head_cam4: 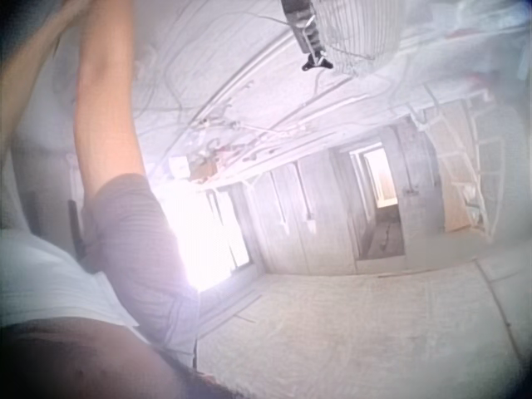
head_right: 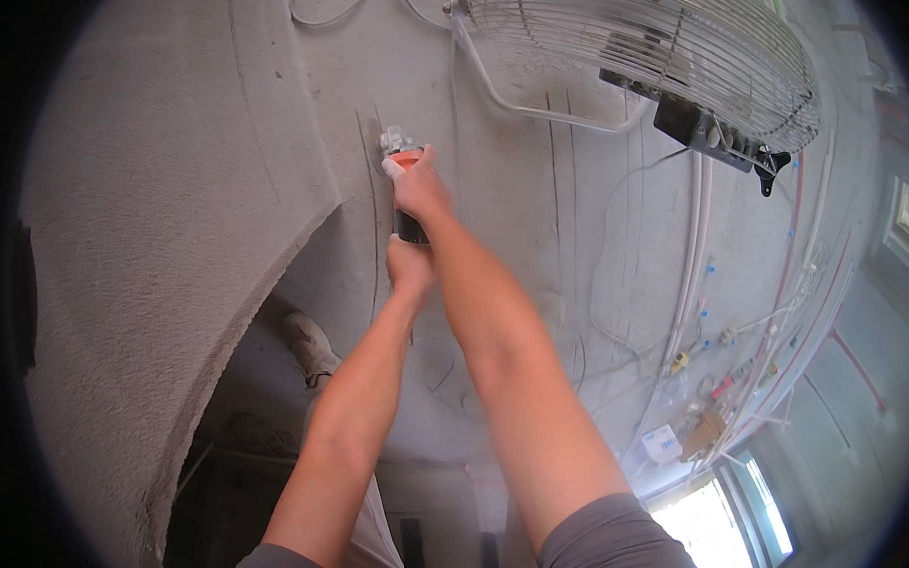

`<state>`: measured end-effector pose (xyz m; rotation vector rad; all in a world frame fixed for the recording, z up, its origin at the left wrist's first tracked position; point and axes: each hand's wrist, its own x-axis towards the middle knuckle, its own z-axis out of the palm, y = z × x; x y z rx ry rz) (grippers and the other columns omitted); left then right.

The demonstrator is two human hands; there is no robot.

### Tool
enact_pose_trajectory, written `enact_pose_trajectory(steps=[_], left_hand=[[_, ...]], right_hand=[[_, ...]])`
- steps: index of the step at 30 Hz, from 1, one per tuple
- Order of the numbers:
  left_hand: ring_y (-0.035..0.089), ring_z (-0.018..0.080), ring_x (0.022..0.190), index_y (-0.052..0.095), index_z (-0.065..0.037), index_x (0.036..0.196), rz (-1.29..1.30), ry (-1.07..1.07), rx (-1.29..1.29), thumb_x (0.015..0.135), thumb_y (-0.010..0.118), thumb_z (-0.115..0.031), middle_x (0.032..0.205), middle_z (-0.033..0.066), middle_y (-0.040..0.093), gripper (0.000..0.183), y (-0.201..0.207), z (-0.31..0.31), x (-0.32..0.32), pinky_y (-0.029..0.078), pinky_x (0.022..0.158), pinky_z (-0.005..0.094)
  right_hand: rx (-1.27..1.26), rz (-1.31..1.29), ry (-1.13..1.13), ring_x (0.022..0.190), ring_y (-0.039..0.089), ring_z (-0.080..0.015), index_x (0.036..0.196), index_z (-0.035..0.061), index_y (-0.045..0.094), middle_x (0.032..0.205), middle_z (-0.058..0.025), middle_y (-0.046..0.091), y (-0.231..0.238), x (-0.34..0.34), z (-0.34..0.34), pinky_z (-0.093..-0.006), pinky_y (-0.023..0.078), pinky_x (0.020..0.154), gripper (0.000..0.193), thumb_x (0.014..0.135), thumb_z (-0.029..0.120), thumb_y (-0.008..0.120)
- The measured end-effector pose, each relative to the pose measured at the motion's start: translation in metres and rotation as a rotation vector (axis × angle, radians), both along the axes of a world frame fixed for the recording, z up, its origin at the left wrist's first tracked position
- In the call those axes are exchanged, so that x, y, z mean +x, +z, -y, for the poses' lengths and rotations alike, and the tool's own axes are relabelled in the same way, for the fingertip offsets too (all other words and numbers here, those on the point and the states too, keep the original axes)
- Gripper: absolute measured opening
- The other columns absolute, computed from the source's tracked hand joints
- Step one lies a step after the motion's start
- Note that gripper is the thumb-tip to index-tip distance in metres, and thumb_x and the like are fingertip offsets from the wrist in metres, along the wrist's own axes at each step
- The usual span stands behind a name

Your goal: The person uses an angle grinder to smooth a concrete floor surface. They move the tool in sweeping arcs across the floor, generating dust as they work. The person repositions their stance several times to reach different areas while maintaining continuous grinding.

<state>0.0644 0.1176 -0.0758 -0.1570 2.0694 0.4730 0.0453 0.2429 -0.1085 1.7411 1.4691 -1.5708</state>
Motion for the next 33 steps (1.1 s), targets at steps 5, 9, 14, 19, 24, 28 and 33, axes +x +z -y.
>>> enact_pose_trajectory(steps=[5,9,14,19,24,28,33], left_hand=[[0.078,0.04,0.093,0.063,0.003,0.104,0.019,-0.014,0.015,0.07,0.091,-0.021,0.099,0.0217,0.078,0.049,0.0,-0.008,-0.005,0.057,0.079,0.049],[0.078,0.0412,0.094,0.063,0.003,0.104,-0.005,-0.009,0.022,0.071,0.091,-0.022,0.099,0.0218,0.078,0.05,-0.005,-0.011,-0.003,0.057,0.08,0.0499],[0.077,0.0432,0.096,0.063,0.003,0.107,-0.015,0.034,0.062,0.072,0.091,-0.023,0.101,0.0224,0.078,0.052,-0.012,-0.019,-0.007,0.057,0.082,0.0511],[0.078,0.0425,0.097,0.063,0.003,0.107,-0.059,-0.007,0.086,0.074,0.091,-0.023,0.101,0.0221,0.078,0.051,-0.012,-0.043,-0.02,0.057,0.083,0.0511],[0.078,0.04,0.098,0.064,0.004,0.109,-0.007,0.031,0.091,0.075,0.09,-0.021,0.105,0.0246,0.078,0.05,-0.01,-0.052,-0.025,0.058,0.084,0.0501],[0.077,0.0422,0.102,0.063,0.005,0.114,0.052,-0.032,0.038,0.074,0.091,-0.021,0.109,0.0266,0.078,0.054,0.001,-0.021,-0.013,0.058,0.087,0.0503],[0.078,0.0402,0.105,0.065,0.003,0.11,-0.032,-0.165,-0.106,0.082,0.088,-0.028,0.108,0.0248,0.079,0.048,0.018,0.033,0.025,0.057,0.089,0.0493]], right_hand=[[0.053,0.038,0.042,0.112,0.077,-0.0317,0.174,0.0062,0.009,0.101,-0.0139,0.081,-0.002,-0.005,-0.005,-0.0469,0.053,0.101,0.105,0.101,0.061,0.061],[0.03,-0.036,-0.02,0.13,0.067,-0.0405,0.171,0.0014,0.016,0.135,-0.0251,0.067,-0.003,-0.005,-0.01,-0.0491,0.049,0.111,0.105,0.101,0.061,0.065],[0.033,-0.129,-0.071,0.137,0.064,-0.0457,0.168,-0.0021,0.02,0.15,-0.0304,0.062,-0.001,-0.007,-0.021,-0.05,0.049,0.114,0.105,0.1,0.061,0.07],[0.13,-0.17,-0.072,0.135,0.065,-0.0477,0.166,-0.0069,0.021,0.147,-0.0332,0.063,-0.007,-0.024,-0.042,-0.0509,0.05,0.112,0.106,0.1,0.059,0.071],[0.151,-0.146,-0.033,0.135,0.065,-0.0469,0.163,-0.0105,0.026,0.145,-0.0339,0.064,-0.024,-0.025,-0.049,-0.0501,0.051,0.112,0.105,0.099,0.058,0.074],[0.234,-0.11,-0.065,0.135,0.066,-0.0427,0.16,-0.0093,0.035,0.143,-0.032,0.066,-0.038,-0.002,-0.009,-0.0493,0.052,0.111,0.097,0.099,0.055,0.076],[0.043,-0.057,-0.14,0.145,0.058,-0.0448,0.174,0.0073,0.022,0.157,-0.0299,0.058,-0.031,0.043,0.046,-0.0547,0.045,0.119,0.108,0.096,0.065,0.07]])
